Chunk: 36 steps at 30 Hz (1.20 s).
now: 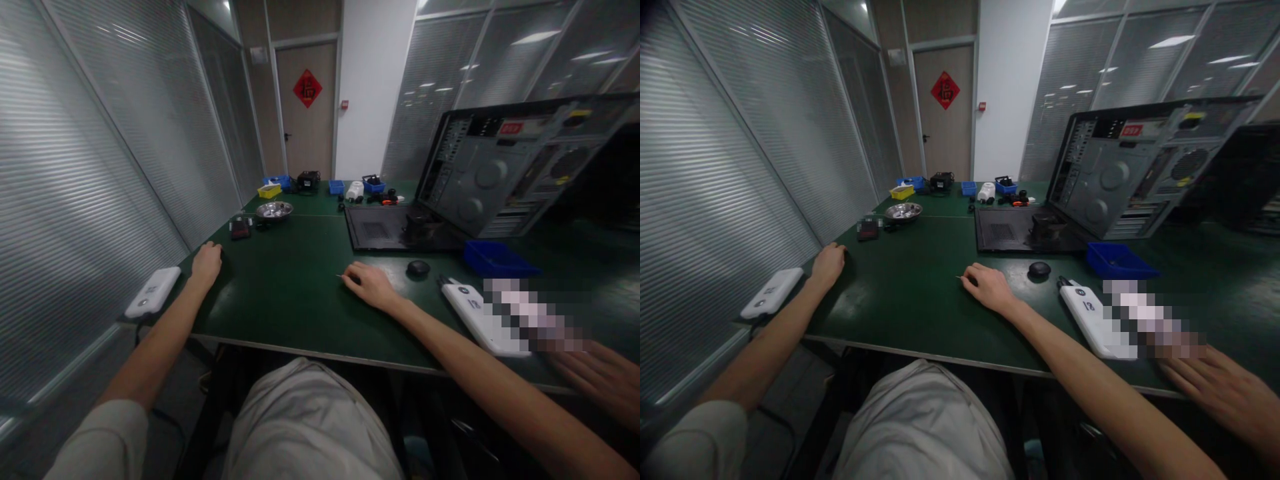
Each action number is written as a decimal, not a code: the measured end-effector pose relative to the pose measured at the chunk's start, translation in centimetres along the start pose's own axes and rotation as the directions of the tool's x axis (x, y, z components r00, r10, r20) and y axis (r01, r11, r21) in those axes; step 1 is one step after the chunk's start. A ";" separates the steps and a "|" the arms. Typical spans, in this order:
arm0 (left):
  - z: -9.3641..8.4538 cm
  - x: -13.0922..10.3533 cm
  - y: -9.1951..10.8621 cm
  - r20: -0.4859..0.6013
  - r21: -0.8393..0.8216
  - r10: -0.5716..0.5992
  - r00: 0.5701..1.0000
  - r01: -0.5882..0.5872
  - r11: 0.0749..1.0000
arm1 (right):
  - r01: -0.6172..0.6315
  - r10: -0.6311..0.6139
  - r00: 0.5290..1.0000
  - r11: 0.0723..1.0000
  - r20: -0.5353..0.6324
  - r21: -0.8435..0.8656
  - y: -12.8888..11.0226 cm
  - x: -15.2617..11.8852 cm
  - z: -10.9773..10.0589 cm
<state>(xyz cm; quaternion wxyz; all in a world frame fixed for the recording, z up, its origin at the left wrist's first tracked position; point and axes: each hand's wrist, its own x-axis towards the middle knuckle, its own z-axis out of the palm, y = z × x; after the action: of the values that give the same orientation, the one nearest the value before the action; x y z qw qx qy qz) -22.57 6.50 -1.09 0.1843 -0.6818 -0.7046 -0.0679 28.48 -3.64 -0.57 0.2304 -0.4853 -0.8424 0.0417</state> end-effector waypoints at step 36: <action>-1.1 0.2 0.7 -0.013 -0.437 -0.019 1.000 0.012 0.899 | 0.000 0.000 1.000 1.000 0.019 0.000 -0.2 -0.1 -0.4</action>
<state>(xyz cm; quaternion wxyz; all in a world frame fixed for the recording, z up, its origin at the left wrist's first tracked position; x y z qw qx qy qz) -21.72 6.37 -0.12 0.0323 -0.6996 -0.6753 -0.2314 28.52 -3.94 -0.17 0.2224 -0.4850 -0.8445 0.0462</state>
